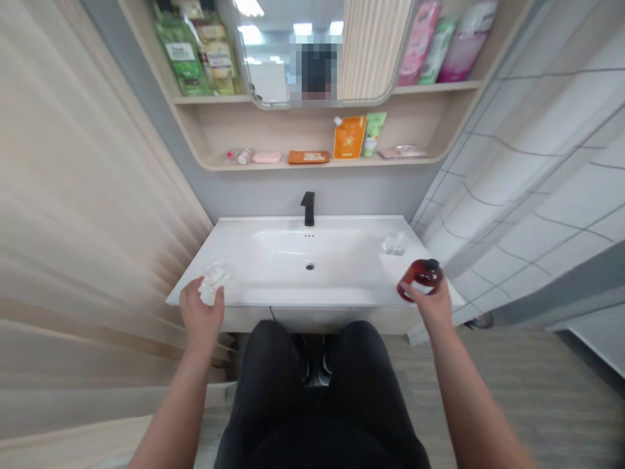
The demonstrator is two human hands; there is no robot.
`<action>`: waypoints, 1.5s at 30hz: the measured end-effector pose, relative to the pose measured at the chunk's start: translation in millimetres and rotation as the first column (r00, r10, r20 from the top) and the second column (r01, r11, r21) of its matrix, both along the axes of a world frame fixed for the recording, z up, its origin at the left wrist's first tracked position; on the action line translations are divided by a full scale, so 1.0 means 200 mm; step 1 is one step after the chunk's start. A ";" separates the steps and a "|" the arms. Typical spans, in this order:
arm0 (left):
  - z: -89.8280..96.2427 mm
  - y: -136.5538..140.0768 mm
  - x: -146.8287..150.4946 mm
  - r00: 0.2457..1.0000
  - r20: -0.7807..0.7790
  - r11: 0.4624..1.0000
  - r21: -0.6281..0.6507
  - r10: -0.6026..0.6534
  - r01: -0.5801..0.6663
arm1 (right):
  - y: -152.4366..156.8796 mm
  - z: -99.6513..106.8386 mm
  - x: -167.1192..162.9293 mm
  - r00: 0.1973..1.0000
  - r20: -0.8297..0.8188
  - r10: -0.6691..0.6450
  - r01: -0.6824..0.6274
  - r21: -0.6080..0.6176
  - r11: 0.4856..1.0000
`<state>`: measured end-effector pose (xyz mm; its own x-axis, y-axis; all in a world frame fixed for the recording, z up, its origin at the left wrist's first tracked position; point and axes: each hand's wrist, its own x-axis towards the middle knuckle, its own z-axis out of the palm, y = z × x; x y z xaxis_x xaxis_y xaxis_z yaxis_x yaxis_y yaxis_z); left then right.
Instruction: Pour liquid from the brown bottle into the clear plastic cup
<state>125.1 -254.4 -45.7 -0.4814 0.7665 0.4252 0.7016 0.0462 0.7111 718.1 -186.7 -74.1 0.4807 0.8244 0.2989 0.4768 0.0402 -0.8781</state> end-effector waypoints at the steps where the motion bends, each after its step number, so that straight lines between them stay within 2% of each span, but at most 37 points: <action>1: 0.05 -0.05 0.10 0.998 -0.042 0.997 0.053 -0.056 0.059 | -0.06 0.03 -0.09 0.993 0.006 0.115 -0.115 -0.003 0.993; 2: 0.10 -0.10 0.22 0.983 -0.063 0.982 0.072 -0.172 0.177 | -0.13 0.06 -0.19 0.971 0.028 0.237 -0.237 -0.011 0.972; 3: 0.16 -0.15 0.33 0.941 -0.076 0.942 0.045 -0.329 0.333 | -0.21 0.10 -0.30 0.931 0.057 0.362 -0.361 -0.023 0.932; 5: 0.28 -0.23 0.56 0.787 -0.082 0.791 -0.037 -0.611 0.610 | -0.34 0.16 -0.50 0.791 0.095 0.605 -0.605 -0.029 0.796; 7: 0.40 -0.29 0.74 0.592 -0.137 0.607 -0.134 -0.794 0.783 | -0.45 0.23 -0.66 0.609 0.085 0.789 -0.788 -0.050 0.614; 9: 0.48 -0.32 0.85 0.437 -0.248 0.490 -0.227 -0.865 0.841 | -0.53 0.29 -0.76 0.475 0.057 0.878 -0.874 -0.086 0.478; 11: 0.52 -0.33 0.89 0.324 -0.373 0.440 -0.287 -0.870 0.851 | -0.57 0.34 -0.79 0.383 0.035 0.923 -0.912 -0.147 0.384; 13: 0.52 -0.32 0.88 0.241 -0.463 0.412 -0.313 -0.853 0.856 | -0.59 0.37 -0.78 0.322 0.025 0.947 -0.926 -0.199 0.320; 15: 0.50 -0.30 0.86 0.192 -0.498 0.383 -0.317 -0.846 0.867 | -0.61 0.40 -0.77 0.283 0.023 0.959 -0.933 -0.223 0.281; 17: 0.46 -0.28 0.85 0.209 -0.492 0.391 -0.301 -0.845 0.870 | -0.63 0.41 -0.78 0.279 0.031 0.960 -0.930 -0.238 0.279; 18: 0.45 -0.28 0.86 0.257 -0.475 0.427 -0.294 -0.842 0.855 | -0.64 0.41 -0.79 0.305 0.043 0.951 -0.921 -0.242 0.306; 22: 0.41 -0.29 0.92 0.588 -0.346 0.682 -0.327 -0.731 0.654 | -0.68 0.41 -0.85 0.522 0.172 0.835 -0.805 -0.224 0.549; 24: 0.41 -0.33 0.94 0.689 -0.289 0.745 -0.318 -0.665 0.586 | -0.68 0.40 -0.87 0.553 0.230 0.801 -0.771 -0.222 0.596; 26: 0.42 -0.36 0.95 0.701 -0.248 0.743 -0.277 -0.668 0.610 | -0.67 0.40 -0.86 0.551 0.251 0.796 -0.770 -0.216 0.601; 29: 0.42 -0.39 0.94 0.648 -0.201 0.677 -0.266 -0.735 0.686 | -0.67 0.40 -0.85 0.564 0.259 0.784 -0.766 -0.191 0.614; 34: 0.41 -0.35 0.90 0.619 -0.280 0.679 -0.301 -0.734 0.669 | -0.69 0.42 -0.87 0.485 0.282 0.828 -0.804 -0.229 0.549; 38: 0.39 -0.34 0.91 0.586 -0.319 0.664 -0.264 -0.745 0.700 | -0.69 0.43 -0.88 0.569 0.265 0.778 -0.760 -0.192 0.621; 41: 0.38 -0.35 0.91 0.603 -0.319 0.679 -0.266 -0.732 0.684 | -0.69 0.43 -0.88 0.527 0.291 0.799 -0.774 -0.225 0.592; 43: 0.38 -0.35 0.91 0.587 -0.324 0.667 -0.270 -0.742 0.694 | -0.69 0.43 -0.88 0.507 0.287 0.813 -0.784 -0.238 0.573; 45: 0.38 -0.35 0.91 0.567 -0.316 0.645 -0.269 -0.760 0.715 | -0.69 0.44 -0.88 0.539 0.276 0.796 -0.771 -0.219 0.598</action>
<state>307.5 -324.9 30.3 0.4488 0.8292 0.3332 0.7213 -0.5562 0.4127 542.7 -324.8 13.8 -0.4777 0.8474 0.2316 0.5240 0.4864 -0.6991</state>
